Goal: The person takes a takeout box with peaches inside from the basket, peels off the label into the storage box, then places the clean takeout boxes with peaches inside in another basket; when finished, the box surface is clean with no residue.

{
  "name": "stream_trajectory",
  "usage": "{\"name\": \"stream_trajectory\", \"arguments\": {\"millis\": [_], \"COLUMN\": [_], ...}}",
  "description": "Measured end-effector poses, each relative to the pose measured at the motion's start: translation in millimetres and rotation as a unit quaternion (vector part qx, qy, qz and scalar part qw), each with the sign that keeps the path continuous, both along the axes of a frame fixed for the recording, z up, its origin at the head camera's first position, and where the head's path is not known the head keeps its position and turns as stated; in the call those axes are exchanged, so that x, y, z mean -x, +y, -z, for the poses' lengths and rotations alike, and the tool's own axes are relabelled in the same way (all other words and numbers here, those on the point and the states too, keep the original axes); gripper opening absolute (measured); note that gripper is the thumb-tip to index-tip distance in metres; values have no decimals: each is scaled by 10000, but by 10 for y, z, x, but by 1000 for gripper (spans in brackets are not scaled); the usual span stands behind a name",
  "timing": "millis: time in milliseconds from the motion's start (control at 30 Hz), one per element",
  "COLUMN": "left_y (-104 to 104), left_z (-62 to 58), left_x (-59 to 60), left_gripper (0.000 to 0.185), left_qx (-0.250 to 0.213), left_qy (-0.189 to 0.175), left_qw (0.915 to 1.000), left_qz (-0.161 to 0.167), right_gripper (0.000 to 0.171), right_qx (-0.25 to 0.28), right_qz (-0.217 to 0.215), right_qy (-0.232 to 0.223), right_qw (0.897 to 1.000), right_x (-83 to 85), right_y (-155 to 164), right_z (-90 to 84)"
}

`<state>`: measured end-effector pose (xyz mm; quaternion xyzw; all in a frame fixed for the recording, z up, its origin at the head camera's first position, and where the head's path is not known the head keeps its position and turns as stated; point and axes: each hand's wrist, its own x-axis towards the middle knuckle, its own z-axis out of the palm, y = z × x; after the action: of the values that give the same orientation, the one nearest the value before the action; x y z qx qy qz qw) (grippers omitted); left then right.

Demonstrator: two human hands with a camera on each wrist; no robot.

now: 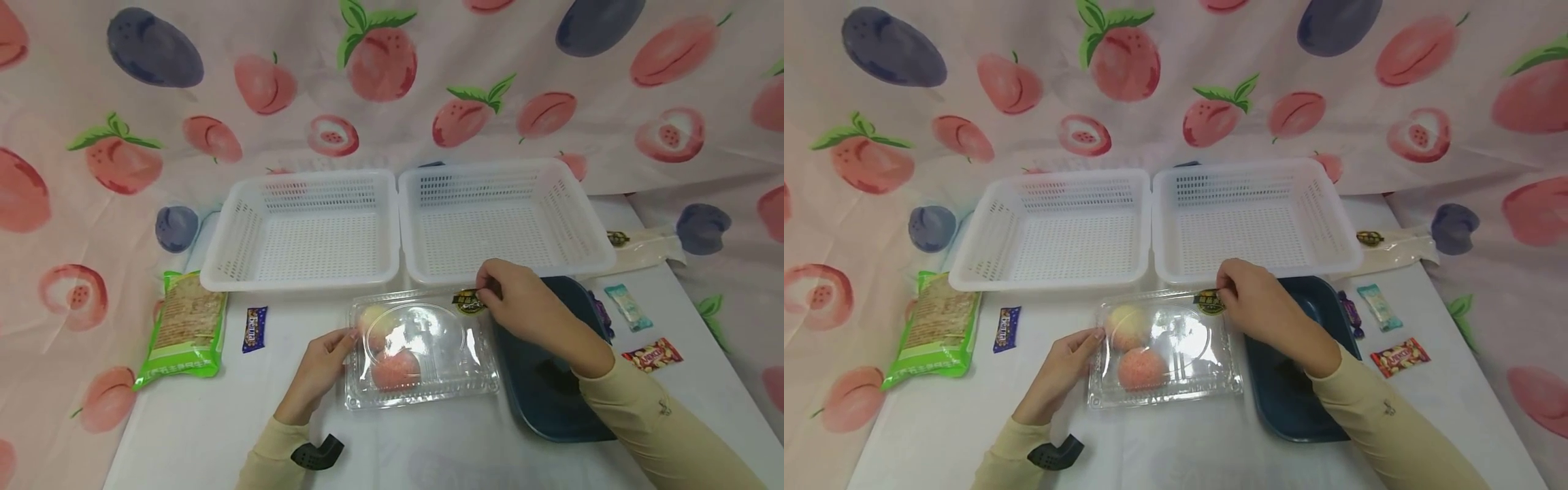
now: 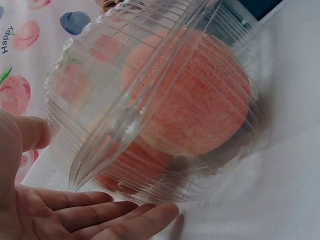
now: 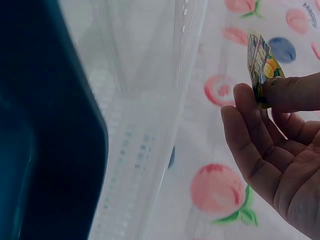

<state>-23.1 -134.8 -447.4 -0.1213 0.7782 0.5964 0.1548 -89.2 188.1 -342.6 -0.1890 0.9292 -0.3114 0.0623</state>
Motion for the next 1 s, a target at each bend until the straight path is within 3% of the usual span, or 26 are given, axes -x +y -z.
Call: {"name": "stream_trajectory", "arguments": {"millis": [433,767,1000], "left_y": [-16,-31,-28], "left_z": [15,32,34], "left_x": [2,18,20], "left_gripper": [48,47,48], "left_qx": [-61,-97,-109], "left_qy": [7,11,-4], "left_qw": [10000,9999,9999], "left_qz": [30,42,59], "right_gripper": [4,5,6], "right_qx": [-387,-650,-961], "right_qz": [694,909,903], "right_qy": [-310,-454,-805], "right_qw": [9964,9927,9880], "right_x": [6,-28,-4], "right_y": [459,727,770], "right_z": [55,292,473]}}
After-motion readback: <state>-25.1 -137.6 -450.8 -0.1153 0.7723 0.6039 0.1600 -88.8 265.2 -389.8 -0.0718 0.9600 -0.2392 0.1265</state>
